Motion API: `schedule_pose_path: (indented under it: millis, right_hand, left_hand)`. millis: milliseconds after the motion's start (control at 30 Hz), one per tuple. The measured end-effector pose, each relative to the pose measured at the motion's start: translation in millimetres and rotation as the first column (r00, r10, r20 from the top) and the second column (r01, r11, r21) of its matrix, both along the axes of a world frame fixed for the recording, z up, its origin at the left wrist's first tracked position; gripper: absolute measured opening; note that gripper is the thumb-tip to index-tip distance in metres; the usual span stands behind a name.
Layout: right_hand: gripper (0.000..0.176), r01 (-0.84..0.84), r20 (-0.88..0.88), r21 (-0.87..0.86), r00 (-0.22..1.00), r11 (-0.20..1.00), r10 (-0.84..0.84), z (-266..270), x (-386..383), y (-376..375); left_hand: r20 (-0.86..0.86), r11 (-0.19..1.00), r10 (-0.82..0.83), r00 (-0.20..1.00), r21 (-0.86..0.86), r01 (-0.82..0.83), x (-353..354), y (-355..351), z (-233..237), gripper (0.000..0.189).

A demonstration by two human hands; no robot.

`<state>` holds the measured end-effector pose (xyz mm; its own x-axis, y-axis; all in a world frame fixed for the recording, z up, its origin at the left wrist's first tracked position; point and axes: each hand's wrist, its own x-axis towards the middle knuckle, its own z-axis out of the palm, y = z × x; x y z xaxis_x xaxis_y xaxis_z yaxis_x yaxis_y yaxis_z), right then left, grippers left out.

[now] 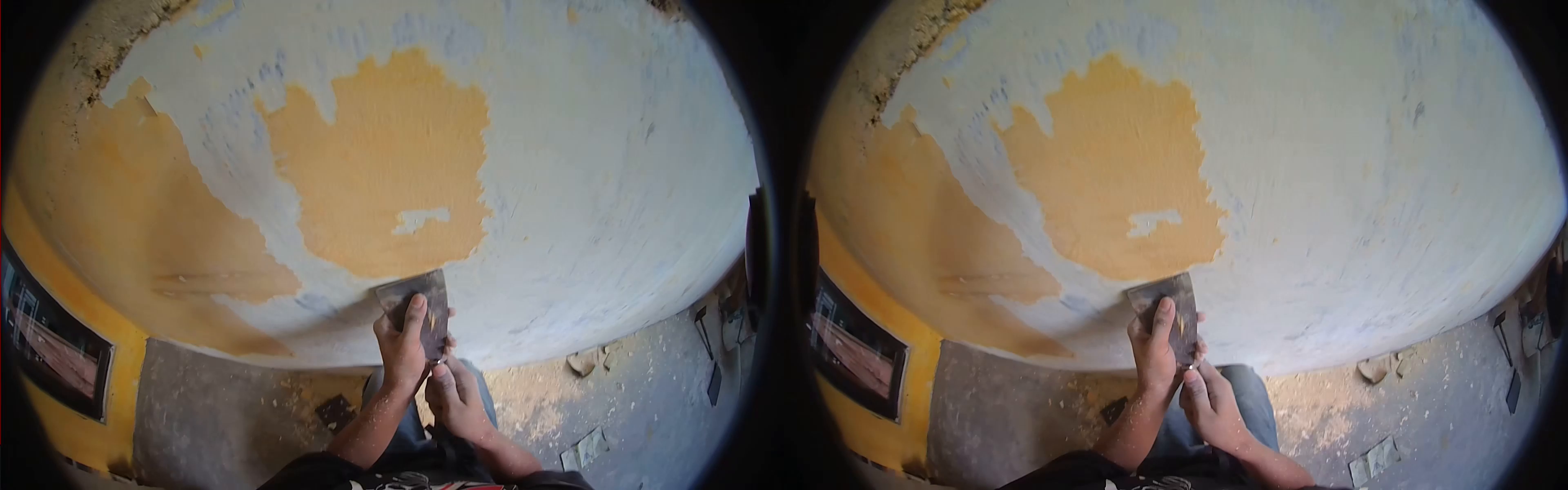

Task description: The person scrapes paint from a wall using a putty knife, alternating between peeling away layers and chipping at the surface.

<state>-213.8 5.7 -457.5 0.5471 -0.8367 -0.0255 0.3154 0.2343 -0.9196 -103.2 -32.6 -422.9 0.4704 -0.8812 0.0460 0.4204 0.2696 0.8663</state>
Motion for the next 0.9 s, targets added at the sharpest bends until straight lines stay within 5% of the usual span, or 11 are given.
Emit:
schedule_pose_path:
  millis: [33, 167, 200, 233, 533, 567, 633, 833, 900]
  right_hand:
    - [0.027, 0.076, -0.104, -0.137, 0.990, 0.988, -0.090, 7, 6, -1]
    - [0.026, -0.042, -0.013, -0.062, 0.999, 0.997, 0.041, 31, 7, -16]
    - [0.029, -0.010, -0.146, -0.116, 0.989, 0.993, -0.007, 28, 3, -8]
    - [0.030, -0.038, 0.025, 0.039, 0.999, 0.998, 0.037, 30, 5, 0]
    - [0.027, -0.012, -0.010, 0.044, 1.000, 0.999, 0.013, 18, -1, 1]
    - [0.026, 0.026, -0.091, -0.105, 0.995, 0.994, -0.036, 18, 4, -1]
    - [0.025, -0.015, 0.012, 0.062, 1.000, 0.998, 0.014, 24, 11, 0]
    - [0.025, 0.027, -0.036, -0.123, 0.999, 0.992, -0.031, 16, 6, -2]
    - [0.024, -0.052, 0.009, 0.068, 0.999, 0.996, 0.052, 16, 8, -2]
  left_hand:
    - [0.003, 0.999, -0.009, 1.000, -0.032, 0.009, 1, -8, 9, 0.036]
    - [-0.020, 0.995, 0.052, 0.998, -0.084, -0.054, 4, 3, 26, 0.033]
    - [-0.008, 0.998, 0.020, 1.000, -0.054, -0.021, 3, 2, 24, 0.033]
    - [0.006, 1.000, -0.015, 1.000, -0.013, 0.015, 0, 2, 30, 0.033]
    - [-0.016, 1.000, -0.005, 1.000, -0.003, 0.005, -2, 0, 15, 0.035]
    - [-0.010, 1.000, -0.016, 1.000, -0.023, 0.016, -2, -4, 20, 0.035]
    - [0.043, 1.000, 0.009, 0.999, -0.001, -0.009, 2, -4, 22, 0.034]
    - [0.007, 1.000, -0.007, 1.000, 0.000, 0.007, -1, -3, 20, 0.034]
    - [0.020, 1.000, -0.020, 1.000, 0.015, 0.020, 3, -4, 19, 0.035]
